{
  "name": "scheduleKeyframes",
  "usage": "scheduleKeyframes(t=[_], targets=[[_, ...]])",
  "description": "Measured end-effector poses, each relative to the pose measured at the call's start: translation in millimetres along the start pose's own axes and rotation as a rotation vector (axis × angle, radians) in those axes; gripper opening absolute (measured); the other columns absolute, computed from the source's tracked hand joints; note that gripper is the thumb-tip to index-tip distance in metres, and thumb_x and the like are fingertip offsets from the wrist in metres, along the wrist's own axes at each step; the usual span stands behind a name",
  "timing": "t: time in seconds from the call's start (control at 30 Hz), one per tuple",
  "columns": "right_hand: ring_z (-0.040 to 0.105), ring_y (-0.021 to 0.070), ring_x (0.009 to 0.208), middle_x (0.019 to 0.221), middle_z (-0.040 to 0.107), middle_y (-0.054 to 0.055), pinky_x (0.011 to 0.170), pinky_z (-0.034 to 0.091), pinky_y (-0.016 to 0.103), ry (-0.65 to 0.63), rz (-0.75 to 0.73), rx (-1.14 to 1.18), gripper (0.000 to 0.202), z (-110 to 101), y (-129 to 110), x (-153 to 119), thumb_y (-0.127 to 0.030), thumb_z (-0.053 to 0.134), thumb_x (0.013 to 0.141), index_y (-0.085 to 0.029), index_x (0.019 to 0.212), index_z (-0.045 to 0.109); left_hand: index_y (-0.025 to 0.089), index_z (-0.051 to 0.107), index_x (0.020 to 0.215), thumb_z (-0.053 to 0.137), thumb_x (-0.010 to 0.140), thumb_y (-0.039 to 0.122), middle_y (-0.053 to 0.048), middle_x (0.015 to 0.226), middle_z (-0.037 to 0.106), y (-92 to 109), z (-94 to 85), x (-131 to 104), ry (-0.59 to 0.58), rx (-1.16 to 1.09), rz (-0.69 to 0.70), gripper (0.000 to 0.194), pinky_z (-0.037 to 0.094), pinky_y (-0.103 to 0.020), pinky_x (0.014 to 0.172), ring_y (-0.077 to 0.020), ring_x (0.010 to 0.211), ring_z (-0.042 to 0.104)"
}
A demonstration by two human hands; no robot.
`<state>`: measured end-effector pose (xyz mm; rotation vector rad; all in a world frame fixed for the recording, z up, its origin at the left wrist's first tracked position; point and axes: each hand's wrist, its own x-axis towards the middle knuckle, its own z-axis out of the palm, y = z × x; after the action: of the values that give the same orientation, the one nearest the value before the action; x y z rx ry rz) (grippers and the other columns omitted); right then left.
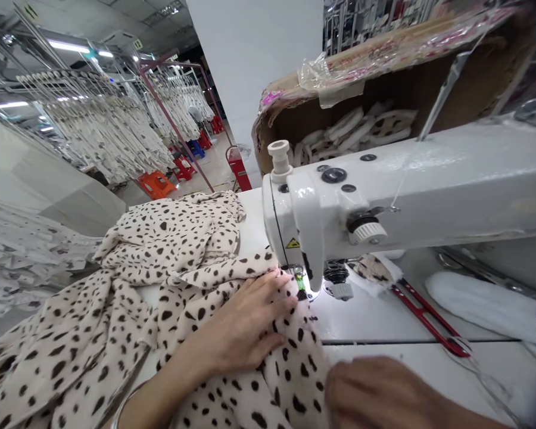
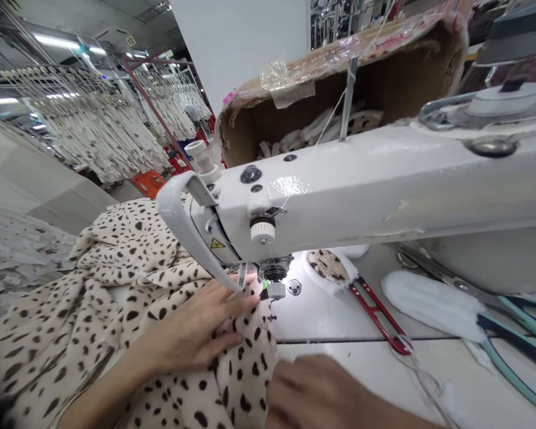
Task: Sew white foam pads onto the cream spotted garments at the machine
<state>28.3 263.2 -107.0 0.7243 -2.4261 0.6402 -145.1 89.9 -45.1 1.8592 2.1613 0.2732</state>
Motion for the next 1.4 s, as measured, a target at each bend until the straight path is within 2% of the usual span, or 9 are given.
scheduleKeyframes(t=[0.1,0.23,0.37,0.5,0.67,0.8,1.07,1.27,1.4], targets=[[0.063,0.0167,0.068,0.077,0.067,0.005,0.058,0.046,0.027,0.227,0.269,-0.305,0.018,-32.7,26.8,10.0,-0.029,0.049,0.096,-0.02,0.086,0.061,0.018,0.061,0.119,0.049,0.091,0.013,-0.012,0.141,0.051,8.7,-1.5,5.3,0.101,-0.011,0.073,0.03,0.038,-0.045,0.11,-0.0258,0.131,0.045],[0.063,0.0271,0.065,0.077,0.067,0.007,0.051,0.042,0.035,0.054,0.631,-0.585,0.034,-63.3,61.8,12.5,-0.049,0.043,0.094,-0.023,0.094,0.065,0.014,0.067,0.109,0.048,0.093,0.013,-0.01,0.111,0.068,11.7,0.2,9.4,0.256,-0.133,-0.053,0.025,0.05,-0.037,0.094,-0.0206,0.104,0.062],[0.062,0.0297,0.066,0.074,0.066,0.008,0.062,0.045,0.042,-0.077,0.747,-0.641,0.04,-58.1,77.8,2.3,-0.057,0.044,0.09,-0.022,0.089,0.063,0.017,0.072,0.1,0.052,0.093,0.02,-0.005,0.093,0.072,14.5,-4.9,8.8,0.235,-0.295,-0.244,0.021,0.052,-0.028,0.075,-0.016,0.082,0.065],[0.065,0.0304,0.075,0.081,0.067,0.012,0.063,0.047,0.041,-0.049,0.744,-0.596,0.043,-47.8,77.6,-2.0,-0.056,0.038,0.092,-0.019,0.085,0.06,0.019,0.073,0.097,0.055,0.091,0.021,-0.002,0.09,0.072,20.3,-12.5,8.0,0.14,-0.421,-0.303,0.019,0.049,-0.023,0.063,-0.0143,0.075,0.064],[0.06,0.0132,0.049,0.071,0.066,0.003,0.043,0.043,0.024,-0.055,0.621,-0.067,0.035,-42.6,43.6,13.5,-0.047,0.039,0.099,-0.021,0.089,0.061,0.018,0.067,0.112,0.067,0.087,0.026,-0.006,0.108,0.069,28.1,-1.4,9.1,0.339,-0.526,-0.166,0.027,0.051,-0.031,0.085,-0.019,0.096,0.063],[0.067,0.014,0.076,0.094,0.068,0.003,0.062,0.053,0.023,0.003,0.497,0.225,0.014,-29.5,17.9,20.0,-0.034,0.054,0.095,-0.025,0.1,0.064,0.018,0.063,0.117,0.072,0.083,0.028,-0.007,0.107,0.068,35.3,17.5,10.5,0.37,-0.679,-0.12,0.037,0.051,-0.031,0.085,-0.0208,0.097,0.064],[0.062,0.0111,0.06,0.079,0.066,-0.003,0.052,0.049,0.02,0.008,0.78,0.371,0.017,-16.7,18.2,16.9,-0.039,0.063,0.088,-0.023,0.092,0.06,0.019,0.065,0.092,0.07,0.084,0.027,-0.003,0.087,0.065,37.1,38.1,13.2,0.634,-0.954,-0.282,0.012,0.05,-0.023,0.067,-0.0151,0.079,0.062],[0.059,0.0112,0.06,0.079,0.066,-0.002,0.053,0.046,0.021,0.093,0.699,0.372,0.009,-8.6,12.7,15.9,-0.029,0.056,0.093,-0.023,0.091,0.062,0.017,0.066,0.094,0.063,0.088,0.019,-0.007,0.092,0.06,38.7,37.2,10.2,0.62,-0.64,-0.014,0.007,0.049,-0.027,0.073,-0.0174,0.084,0.059],[0.062,0.0116,0.063,0.076,0.066,-0.003,0.056,0.049,0.02,0.115,0.67,0.354,0.01,-6.0,11.8,13.8,-0.033,0.059,0.091,-0.023,0.092,0.061,0.016,0.065,0.086,0.06,0.091,0.027,-0.007,0.088,0.057,37.5,32.0,11.7,0.509,-0.749,-0.106,0.014,0.046,-0.027,0.07,-0.0176,0.081,0.056]])
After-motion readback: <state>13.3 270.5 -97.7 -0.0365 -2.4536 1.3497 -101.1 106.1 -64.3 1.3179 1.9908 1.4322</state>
